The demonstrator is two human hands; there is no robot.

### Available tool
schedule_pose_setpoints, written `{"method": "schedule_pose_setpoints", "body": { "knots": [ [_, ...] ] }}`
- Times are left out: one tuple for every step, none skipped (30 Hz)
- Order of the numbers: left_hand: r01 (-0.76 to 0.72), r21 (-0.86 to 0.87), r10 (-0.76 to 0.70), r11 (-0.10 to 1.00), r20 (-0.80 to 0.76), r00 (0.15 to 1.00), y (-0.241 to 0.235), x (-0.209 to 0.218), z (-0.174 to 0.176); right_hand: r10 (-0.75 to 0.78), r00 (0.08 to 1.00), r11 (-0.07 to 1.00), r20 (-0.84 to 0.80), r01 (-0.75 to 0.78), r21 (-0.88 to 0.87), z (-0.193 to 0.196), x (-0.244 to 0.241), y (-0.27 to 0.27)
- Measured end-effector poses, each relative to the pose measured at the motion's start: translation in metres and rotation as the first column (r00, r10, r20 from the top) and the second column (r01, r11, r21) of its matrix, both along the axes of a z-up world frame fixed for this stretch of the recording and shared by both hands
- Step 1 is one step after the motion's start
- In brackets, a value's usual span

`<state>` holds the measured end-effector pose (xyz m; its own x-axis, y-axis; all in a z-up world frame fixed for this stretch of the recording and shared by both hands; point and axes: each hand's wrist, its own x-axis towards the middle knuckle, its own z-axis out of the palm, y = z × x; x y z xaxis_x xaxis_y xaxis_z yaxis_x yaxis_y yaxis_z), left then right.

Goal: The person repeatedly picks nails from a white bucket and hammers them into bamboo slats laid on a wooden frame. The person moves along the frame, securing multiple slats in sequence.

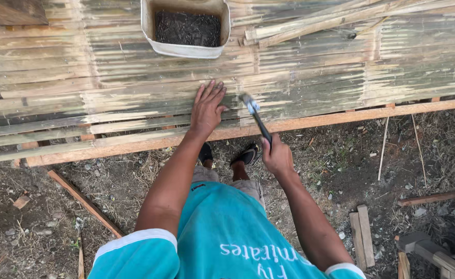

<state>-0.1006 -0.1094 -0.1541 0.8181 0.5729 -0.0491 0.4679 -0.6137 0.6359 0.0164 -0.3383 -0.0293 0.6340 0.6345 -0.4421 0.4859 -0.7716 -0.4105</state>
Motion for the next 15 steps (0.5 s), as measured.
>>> {"method": "schedule_pose_setpoints", "body": {
  "knots": [
    [0.002,-0.036,-0.002,0.999,-0.009,1.0,-0.005,-0.001,0.004,-0.059,0.998,0.994,-0.011,0.06,0.091,0.001,-0.004,-0.008],
    [-0.005,-0.054,0.004,0.999,-0.015,1.0,0.004,0.003,0.01,-0.108,0.994,0.974,-0.027,0.111,0.198,0.001,-0.003,-0.004],
    [-0.01,-0.057,0.009,0.998,-0.015,1.0,0.014,0.006,0.017,-0.093,0.995,0.927,-0.037,0.1,0.362,0.005,-0.005,-0.003],
    [-0.006,-0.077,0.005,0.997,-0.014,1.0,0.012,0.008,0.023,-0.086,0.995,0.861,-0.042,0.096,0.5,0.014,-0.013,-0.019],
    [-0.003,-0.097,0.001,0.995,-0.012,1.0,0.009,0.01,0.029,-0.078,0.996,0.774,-0.046,0.09,0.627,0.018,-0.019,-0.027],
    [-0.04,-0.102,0.045,0.994,0.046,0.998,0.013,0.009,0.038,0.037,0.999,0.7,0.03,-0.047,0.713,0.018,-0.023,-0.025],
    [-0.077,-0.109,0.088,0.991,0.105,0.991,0.02,0.009,0.048,0.144,0.983,0.601,0.115,-0.179,0.779,0.017,-0.026,-0.022],
    [-0.1,-0.119,0.119,0.988,0.174,0.978,0.028,0.017,0.059,0.228,0.949,0.484,0.219,-0.306,0.82,0.013,-0.025,-0.013],
    [-0.167,0.067,0.143,0.984,0.276,0.95,0.041,0.025,0.069,0.145,0.982,0.753,0.117,-0.186,0.631,0.008,-0.022,-0.004],
    [-0.249,0.233,0.151,0.94,0.372,0.916,0.052,0.031,0.078,0.036,0.999,0.934,0.034,-0.046,0.355,0.005,-0.019,0.001],
    [-0.299,0.214,0.194,0.93,0.405,0.894,0.069,0.043,0.085,-0.093,0.996,0.995,-0.012,0.093,0.031,0.003,-0.017,0.002],
    [-0.353,0.202,0.238,0.914,0.439,0.866,0.094,0.056,0.091,-0.21,0.972,0.973,-0.102,0.218,0.077,0.003,-0.018,0.001],
    [-0.358,0.114,0.304,0.927,0.334,0.892,0.118,0.067,0.095,-0.317,0.928,0.933,-0.196,0.342,0.109,0.003,-0.019,0.002],
    [-0.366,0.03,0.351,0.93,0.215,0.911,0.146,0.076,0.098,-0.414,0.86,0.876,-0.299,0.466,0.127,0.006,-0.022,0.003],
    [-0.323,-0.019,0.323,0.946,0.004,0.947,0.174,0.082,0.097,-0.322,0.91,0.85,-0.262,0.399,0.344,0.009,-0.025,0.002]
  ]
}}
